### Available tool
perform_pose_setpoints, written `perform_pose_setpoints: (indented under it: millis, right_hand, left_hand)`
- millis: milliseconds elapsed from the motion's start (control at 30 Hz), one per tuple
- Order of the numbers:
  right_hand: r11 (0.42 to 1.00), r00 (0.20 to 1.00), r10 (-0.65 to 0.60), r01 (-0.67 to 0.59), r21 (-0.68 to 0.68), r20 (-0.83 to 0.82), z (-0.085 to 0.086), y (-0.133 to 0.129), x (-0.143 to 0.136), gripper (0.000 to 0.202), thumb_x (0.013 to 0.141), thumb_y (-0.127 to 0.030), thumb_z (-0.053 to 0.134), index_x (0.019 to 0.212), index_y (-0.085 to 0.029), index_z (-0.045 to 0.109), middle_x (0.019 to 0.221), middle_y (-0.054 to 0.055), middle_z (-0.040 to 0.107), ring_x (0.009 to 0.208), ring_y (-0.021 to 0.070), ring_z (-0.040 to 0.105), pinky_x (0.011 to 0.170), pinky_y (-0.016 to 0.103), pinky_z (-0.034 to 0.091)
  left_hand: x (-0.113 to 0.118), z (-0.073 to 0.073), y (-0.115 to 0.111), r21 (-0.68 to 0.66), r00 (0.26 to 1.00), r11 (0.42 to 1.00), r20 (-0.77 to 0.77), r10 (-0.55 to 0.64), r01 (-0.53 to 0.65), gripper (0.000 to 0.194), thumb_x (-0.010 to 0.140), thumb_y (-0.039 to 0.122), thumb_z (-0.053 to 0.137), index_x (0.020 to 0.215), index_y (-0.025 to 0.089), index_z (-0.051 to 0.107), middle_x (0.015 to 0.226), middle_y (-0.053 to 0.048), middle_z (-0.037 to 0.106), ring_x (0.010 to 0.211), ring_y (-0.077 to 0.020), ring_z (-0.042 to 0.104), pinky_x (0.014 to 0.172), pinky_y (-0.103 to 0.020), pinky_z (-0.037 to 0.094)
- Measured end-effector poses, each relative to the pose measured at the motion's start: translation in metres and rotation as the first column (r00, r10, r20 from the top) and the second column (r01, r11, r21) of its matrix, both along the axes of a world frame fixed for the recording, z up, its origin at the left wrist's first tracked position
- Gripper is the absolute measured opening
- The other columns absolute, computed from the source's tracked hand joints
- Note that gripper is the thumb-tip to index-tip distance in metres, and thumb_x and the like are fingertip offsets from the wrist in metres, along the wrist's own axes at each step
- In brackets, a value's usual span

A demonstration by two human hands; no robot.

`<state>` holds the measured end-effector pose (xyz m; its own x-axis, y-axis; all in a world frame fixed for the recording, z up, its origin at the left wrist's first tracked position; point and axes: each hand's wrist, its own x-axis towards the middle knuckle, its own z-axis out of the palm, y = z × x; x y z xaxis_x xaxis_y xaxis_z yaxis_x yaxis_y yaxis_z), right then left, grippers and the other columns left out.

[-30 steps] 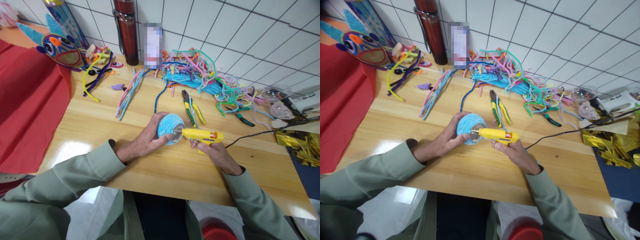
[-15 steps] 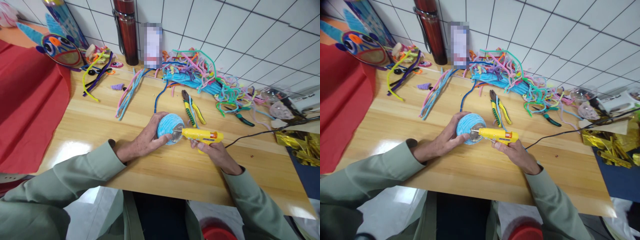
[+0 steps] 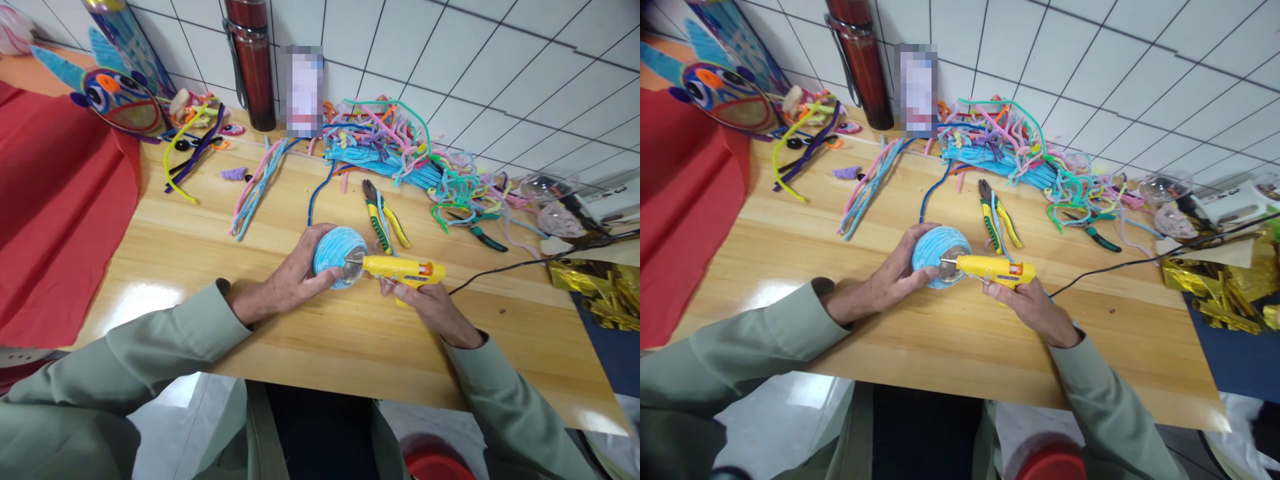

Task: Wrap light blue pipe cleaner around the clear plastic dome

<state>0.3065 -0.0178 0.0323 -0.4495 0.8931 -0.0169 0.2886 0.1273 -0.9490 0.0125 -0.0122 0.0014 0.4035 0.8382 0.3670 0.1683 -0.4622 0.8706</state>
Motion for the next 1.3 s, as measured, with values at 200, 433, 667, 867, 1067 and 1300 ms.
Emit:
perform_pose_setpoints:
  millis: [200,433,667,867,1067,1300]
  right_hand:
    - [1.0,1.0,0.002,-0.002,-0.002,0.004,0.0016,-0.0006,-0.0009,0.047,0.094,-0.071,0.073,0.088,-0.024,0.075,0.087,0.003,0.075,0.082,0.0214,0.069,0.076,0.034,0.058]
    - [1.0,1.0,0.013,-0.013,0.012,0.01,-0.0005,0.0001,0.0007,0.045,0.096,-0.068,0.072,0.088,-0.024,0.075,0.087,0.003,0.075,0.081,0.0214,0.068,0.075,0.034,0.058]
    - [1.0,1.0,-0.008,0.009,-0.017,0.026,0.0003,-0.0013,0.0004,0.047,0.094,-0.07,0.073,0.089,-0.024,0.075,0.087,0.003,0.075,0.083,0.0215,0.069,0.078,0.034,0.059]
    - [1.0,1.0,0.005,-0.004,-0.007,0.031,0.0004,-0.0009,0.0004,0.045,0.095,-0.069,0.072,0.088,-0.024,0.075,0.088,0.004,0.076,0.084,0.0221,0.07,0.078,0.035,0.059]
    - [1.0,1.0,0.002,-0.002,0.005,0.011,-0.0019,-0.0001,0.0009,0.045,0.095,-0.069,0.072,0.088,-0.024,0.075,0.086,0.004,0.074,0.082,0.0222,0.069,0.076,0.035,0.059]
    - [1.0,0.999,-0.007,0.007,-0.012,0.031,-0.0022,-0.0012,0.0016,0.047,0.094,-0.071,0.072,0.091,-0.024,0.076,0.089,0.005,0.077,0.083,0.023,0.07,0.076,0.036,0.059]
  left_hand:
    - [0.0003,-0.001,0.0006,0.004,1.0,1.0,0.004,0.003,-0.003,0.062,0.105,0.05,0.063,0.154,0.023,0.038,0.15,-0.017,0.051,0.14,-0.0347,0.055,0.123,-0.059,0.048]
    - [0.0002,0.001,0.0,-0.017,1.0,1.0,0.0,0.004,-0.004,0.062,0.105,0.049,0.063,0.154,0.02,0.038,0.149,-0.018,0.052,0.14,-0.0348,0.055,0.123,-0.059,0.048]
    - [0.0001,0.0006,-0.0002,-0.016,1.0,1.0,0.002,0.005,-0.005,0.062,0.104,0.05,0.063,0.154,0.022,0.038,0.149,-0.018,0.052,0.141,-0.0346,0.054,0.123,-0.06,0.048]
    - [0.0,0.0015,-0.0003,-0.024,1.0,1.0,0.01,0.001,0.0,0.062,0.104,0.049,0.064,0.154,0.022,0.039,0.151,-0.018,0.052,0.141,-0.0348,0.055,0.123,-0.059,0.047]
    - [0.0001,0.0003,-0.0007,-0.034,1.0,0.999,0.017,0.0,0.001,0.062,0.105,0.052,0.063,0.153,0.022,0.039,0.152,-0.018,0.052,0.142,-0.0354,0.054,0.125,-0.06,0.046]
    - [0.0005,0.0021,-0.0006,-0.03,1.0,1.0,0.011,-0.004,0.005,0.061,0.105,0.05,0.063,0.153,0.023,0.038,0.151,-0.018,0.052,0.141,-0.0346,0.055,0.123,-0.06,0.048]
